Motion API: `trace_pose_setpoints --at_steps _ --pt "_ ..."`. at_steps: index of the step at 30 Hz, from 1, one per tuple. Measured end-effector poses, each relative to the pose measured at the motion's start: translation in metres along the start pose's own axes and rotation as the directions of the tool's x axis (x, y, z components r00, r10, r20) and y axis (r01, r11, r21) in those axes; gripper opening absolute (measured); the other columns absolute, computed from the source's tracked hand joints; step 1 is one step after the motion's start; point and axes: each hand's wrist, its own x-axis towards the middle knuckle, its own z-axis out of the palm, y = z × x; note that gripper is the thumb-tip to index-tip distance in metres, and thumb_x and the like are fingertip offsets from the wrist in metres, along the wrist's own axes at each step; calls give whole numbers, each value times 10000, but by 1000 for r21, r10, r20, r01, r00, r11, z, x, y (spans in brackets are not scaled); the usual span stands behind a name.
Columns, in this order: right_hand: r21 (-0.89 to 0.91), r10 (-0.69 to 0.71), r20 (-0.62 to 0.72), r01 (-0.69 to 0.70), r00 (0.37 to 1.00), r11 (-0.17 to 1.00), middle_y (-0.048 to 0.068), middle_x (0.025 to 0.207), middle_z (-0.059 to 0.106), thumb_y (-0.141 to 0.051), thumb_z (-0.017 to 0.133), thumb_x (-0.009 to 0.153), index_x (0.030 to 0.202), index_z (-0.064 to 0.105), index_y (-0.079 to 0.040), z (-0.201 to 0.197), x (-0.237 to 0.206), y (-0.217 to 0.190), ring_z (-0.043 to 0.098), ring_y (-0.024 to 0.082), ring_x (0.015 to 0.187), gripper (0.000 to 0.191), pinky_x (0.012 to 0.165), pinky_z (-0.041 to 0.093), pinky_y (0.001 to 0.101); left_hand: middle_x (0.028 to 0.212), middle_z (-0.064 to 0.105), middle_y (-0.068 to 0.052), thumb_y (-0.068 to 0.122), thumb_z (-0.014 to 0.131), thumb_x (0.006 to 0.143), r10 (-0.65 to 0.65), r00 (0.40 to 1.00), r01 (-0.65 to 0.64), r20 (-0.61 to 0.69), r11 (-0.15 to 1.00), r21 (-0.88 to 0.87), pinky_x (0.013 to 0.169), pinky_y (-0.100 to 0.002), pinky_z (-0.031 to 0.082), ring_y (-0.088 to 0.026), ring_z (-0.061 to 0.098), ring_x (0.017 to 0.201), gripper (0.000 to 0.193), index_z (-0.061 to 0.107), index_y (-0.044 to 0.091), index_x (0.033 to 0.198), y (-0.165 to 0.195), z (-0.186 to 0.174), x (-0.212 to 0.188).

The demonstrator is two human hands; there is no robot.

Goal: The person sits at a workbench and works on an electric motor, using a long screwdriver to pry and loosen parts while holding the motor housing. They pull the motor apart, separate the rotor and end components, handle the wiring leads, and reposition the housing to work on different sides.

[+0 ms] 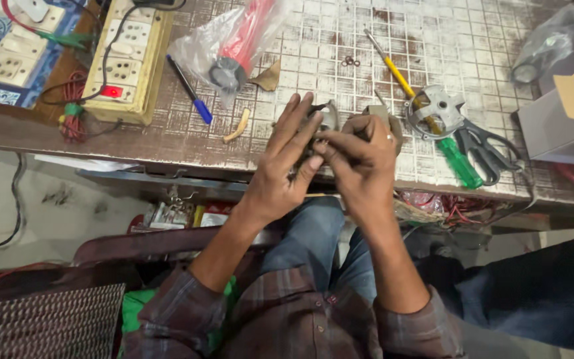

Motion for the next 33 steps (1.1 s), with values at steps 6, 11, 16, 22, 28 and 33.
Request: trace_pose_setpoints --at_steps 6,11,16,22,28,33 --pt "314 177 84 -195 981 929 39 986 649 -32 800 889 1088 792 -49 -18 -2 4 601 140 936 200 793 492 264 1629 311 -220 229 749 841 70 992 -107 103 903 416 1234 -650 179 -478 225 1522 600 573 120 1404 16 -2 14" --pt "38 -4 60 2 998 999 90 1196 654 -104 872 906 1252 756 -33 -48 -7 13 611 181 1137 371 975 509 298 1530 503 -179 365 710 971 -25 963 -74 269 933 351 1135 -497 429 -372 498 1388 507 630 225 1451 7 -3 31" --pt "32 -7 280 -2 960 999 186 1574 459 -254 972 639 1611 325 -32 -84 5 45 447 292 1496 1189 1243 380 395 1505 576 -116 402 695 1020 86 969 -149 232 952 268 1080 -429 545 -342 574 1328 437 641 256 1428 -4 -2 33" --pt "86 43 485 -97 873 992 187 1577 494 -179 962 607 1626 323 -26 -86 24 90 472 251 1448 1213 1207 369 383 1529 553 -138 245 731 1006 109 969 -147 224 976 158 1154 -464 486 -372 563 1362 426 652 179 1419 -8 -3 30" --pt "240 88 387 -192 918 952 128 1410 635 -192 975 575 1531 449 51 -73 21 110 595 183 1304 1119 1159 446 344 1452 614 -104 146 769 958 115 990 -124 77 986 115 1156 -454 495 -346 590 1337 397 691 140 1347 -13 9 21" --pt "266 66 334 -161 940 950 125 1383 654 -221 993 567 1509 500 58 -75 10 117 607 169 1287 1099 1151 468 337 1410 647 -105 227 723 1034 55 994 -58 -95 998 -36 1137 -408 528 -288 596 1341 317 704 117 1330 -26 32 11"
